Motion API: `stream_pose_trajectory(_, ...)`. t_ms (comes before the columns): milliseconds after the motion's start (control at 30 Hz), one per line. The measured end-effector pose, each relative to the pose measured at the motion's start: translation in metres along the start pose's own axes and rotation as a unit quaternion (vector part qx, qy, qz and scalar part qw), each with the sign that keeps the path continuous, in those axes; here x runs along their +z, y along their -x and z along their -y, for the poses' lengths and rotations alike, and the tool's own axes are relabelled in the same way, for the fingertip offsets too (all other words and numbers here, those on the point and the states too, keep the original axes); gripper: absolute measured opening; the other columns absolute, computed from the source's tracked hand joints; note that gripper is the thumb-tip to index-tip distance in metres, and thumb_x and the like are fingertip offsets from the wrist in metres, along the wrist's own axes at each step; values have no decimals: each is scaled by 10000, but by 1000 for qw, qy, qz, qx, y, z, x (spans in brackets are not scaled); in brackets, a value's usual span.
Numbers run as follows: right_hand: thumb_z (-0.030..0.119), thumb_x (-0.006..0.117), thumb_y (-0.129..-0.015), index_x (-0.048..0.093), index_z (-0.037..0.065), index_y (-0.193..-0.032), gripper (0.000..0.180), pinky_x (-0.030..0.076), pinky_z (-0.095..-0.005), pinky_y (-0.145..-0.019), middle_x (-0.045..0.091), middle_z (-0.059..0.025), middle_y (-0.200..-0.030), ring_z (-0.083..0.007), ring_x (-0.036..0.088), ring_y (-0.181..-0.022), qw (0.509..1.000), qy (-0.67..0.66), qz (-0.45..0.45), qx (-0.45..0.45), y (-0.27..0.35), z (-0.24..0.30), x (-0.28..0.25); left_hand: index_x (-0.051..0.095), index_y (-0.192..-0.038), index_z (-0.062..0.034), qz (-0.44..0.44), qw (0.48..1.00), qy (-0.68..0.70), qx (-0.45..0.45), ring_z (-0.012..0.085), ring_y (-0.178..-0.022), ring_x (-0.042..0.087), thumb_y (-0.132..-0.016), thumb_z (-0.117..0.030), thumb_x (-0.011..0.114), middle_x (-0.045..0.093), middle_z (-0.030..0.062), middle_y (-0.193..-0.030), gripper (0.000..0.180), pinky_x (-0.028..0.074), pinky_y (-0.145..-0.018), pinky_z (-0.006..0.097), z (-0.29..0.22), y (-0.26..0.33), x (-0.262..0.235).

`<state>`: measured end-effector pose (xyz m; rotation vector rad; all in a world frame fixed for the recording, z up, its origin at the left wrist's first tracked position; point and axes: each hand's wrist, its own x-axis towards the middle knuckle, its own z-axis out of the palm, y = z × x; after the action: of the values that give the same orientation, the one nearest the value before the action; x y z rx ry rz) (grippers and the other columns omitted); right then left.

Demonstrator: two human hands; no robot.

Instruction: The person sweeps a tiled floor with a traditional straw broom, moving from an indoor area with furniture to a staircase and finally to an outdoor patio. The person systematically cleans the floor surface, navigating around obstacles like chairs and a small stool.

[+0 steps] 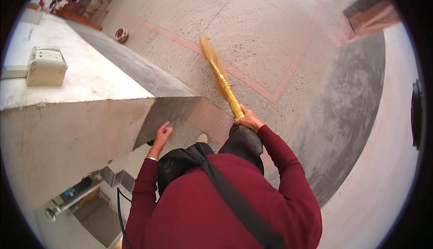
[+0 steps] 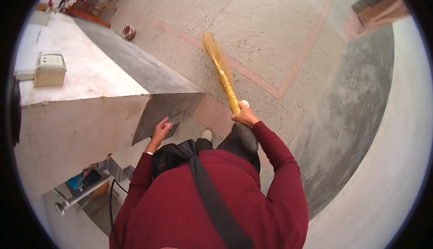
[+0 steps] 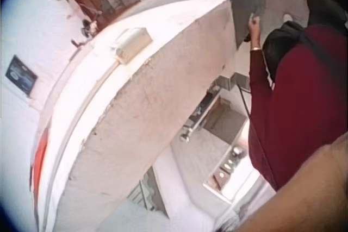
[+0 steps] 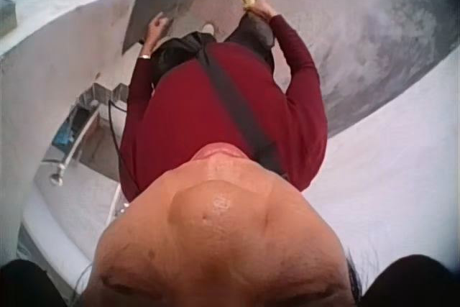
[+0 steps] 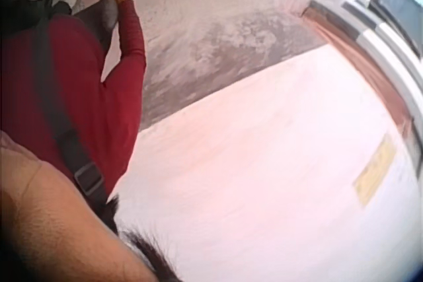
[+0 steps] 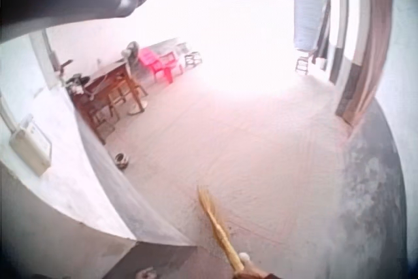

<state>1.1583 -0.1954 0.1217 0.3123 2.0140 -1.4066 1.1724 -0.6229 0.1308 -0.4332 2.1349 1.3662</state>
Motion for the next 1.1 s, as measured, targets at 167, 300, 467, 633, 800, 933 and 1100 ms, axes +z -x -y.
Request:
stream_pose_trajectory(167,192,661,-594,436,40,-1158,626,431,-321,-760,574,-146,-943,-252,552,-859,994,20,99,-51,-46,45,-16,325,-1255,10,-130,942,288,-112,201,-962,555,-847,-165,541,554,93,-1051,494,449,-812,336,-56,11,18)
stream_pose_trajectory(300,204,673,-587,502,45,-1088,553,434,-322,-747,587,-133,-904,-230,554,-840,981,29,194,-7,-105,56,-6,495,-1009,-27,-140,896,403,-121,239,-978,552,-837,-184,558,557,112,-1025,241,443,-845,387,-74,8,16)
stream_pose_trajectory(467,217,687,-587,541,27,-1010,486,444,-315,-703,599,-118,-851,-194,560,-815,980,8,195,34,-166,20,-64,510,-963,-43,-100,875,453,-136,246,-980,552,-832,-201,567,552,131,-1050,213,446,-840,394,-84,-1,6)
stream_pose_trajectory(633,195,684,-598,522,26,-1025,487,446,-317,-706,585,-109,-867,-207,556,-809,999,16,35,10,-158,32,-91,451,-1146,-35,-46,906,400,-133,233,-1005,540,-837,-224,561,545,132,-1084,378,426,-860,393,-94,-17,14)
stream_pose_trajectory(800,169,665,-616,489,28,-1094,528,443,-313,-706,578,-105,-882,-192,550,-792,998,-23,26,-61,-146,78,-60,326,-1300,-58,11,964,234,-126,191,-1016,530,-850,-249,538,538,103,-1117,533,414,-856,373,-123,-32,38)
stream_pose_trajectory(933,189,672,-626,517,36,-1084,507,438,-304,-693,587,-82,-873,-169,536,-776,992,-25,122,-26,-177,101,-40,310,-1312,-49,72,973,156,-151,147,-959,543,-840,-244,549,557,73,-1075,564,428,-792,319,-112,-49,55)
stream_pose_trajectory(1100,246,694,-663,568,28,-987,411,443,-299,-636,588,-64,-828,-149,534,-703,982,-39,173,64,-232,106,-54,362,-1285,-38,52,983,117,-128,89,-847,553,-827,-231,570,591,15,-955,539,428,-638,212,-119,-70,66)
